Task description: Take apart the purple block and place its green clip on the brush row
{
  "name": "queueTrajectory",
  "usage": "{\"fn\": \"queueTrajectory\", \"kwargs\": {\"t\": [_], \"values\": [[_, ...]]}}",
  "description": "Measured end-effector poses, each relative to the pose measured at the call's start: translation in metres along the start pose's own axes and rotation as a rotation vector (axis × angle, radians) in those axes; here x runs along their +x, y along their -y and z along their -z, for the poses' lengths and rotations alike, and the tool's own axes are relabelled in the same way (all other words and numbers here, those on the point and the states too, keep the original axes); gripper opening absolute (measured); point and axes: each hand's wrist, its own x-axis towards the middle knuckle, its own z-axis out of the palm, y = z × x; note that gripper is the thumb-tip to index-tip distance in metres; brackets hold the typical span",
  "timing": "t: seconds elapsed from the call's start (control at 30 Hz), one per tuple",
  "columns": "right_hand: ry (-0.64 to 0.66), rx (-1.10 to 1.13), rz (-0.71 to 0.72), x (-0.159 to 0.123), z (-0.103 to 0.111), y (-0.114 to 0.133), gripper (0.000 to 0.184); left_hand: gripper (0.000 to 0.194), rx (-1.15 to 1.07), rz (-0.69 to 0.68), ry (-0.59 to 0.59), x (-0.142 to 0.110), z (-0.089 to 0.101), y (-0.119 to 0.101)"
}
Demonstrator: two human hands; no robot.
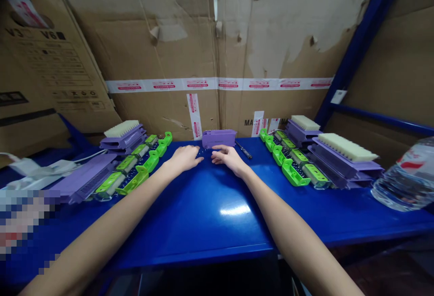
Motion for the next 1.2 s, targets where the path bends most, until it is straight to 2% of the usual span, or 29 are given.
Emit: {"fn": "queueTrajectory", "kwargs": {"t": [0.1,0.27,0.4,0.53,0.63,0.7,0.8,0.9,1.03,1.2], "values": [[-0.008,0.004,-0.002,0.0,0.0,0.0,0.03,0.029,-0.039,0.053,0.053,0.007,-0.002,-0.003],[-0.008,-0.012,-0.012,0.0,0.001,0.001,0.029,0.031,-0.064,0.049,0.021,-0.005,0.007,0.01],[-0.005,-0.015,-0.007,0.001,0.002,-0.001,0.029,0.035,-0.12,0.107,-0.089,-0.027,0.022,0.049],[-0.004,-0.023,-0.008,0.001,0.001,-0.001,0.029,0.039,-0.079,0.279,-0.165,-0.061,0.033,0.105],[-0.004,-0.025,-0.01,0.001,0.001,-0.001,0.029,0.043,-0.073,0.371,-0.178,-0.086,0.029,0.138],[-0.005,-0.023,-0.012,0.001,0.001,-0.001,0.029,0.043,-0.06,0.407,-0.157,-0.098,0.021,0.151],[-0.005,-0.019,-0.013,0.001,0.001,-0.001,0.03,0.042,-0.027,0.388,-0.103,-0.107,0.008,0.159],[-0.006,-0.018,-0.013,0.001,0.001,-0.001,0.03,0.043,-0.018,0.364,-0.075,-0.108,-0.001,0.157],[-0.01,-0.012,-0.014,0.001,0.001,-0.001,0.029,0.044,-0.002,0.353,-0.093,-0.107,-0.005,0.151],[-0.004,-0.015,-0.01,0.001,0.002,-0.001,0.029,0.043,0.029,0.328,-0.055,-0.108,-0.005,0.144]]}}
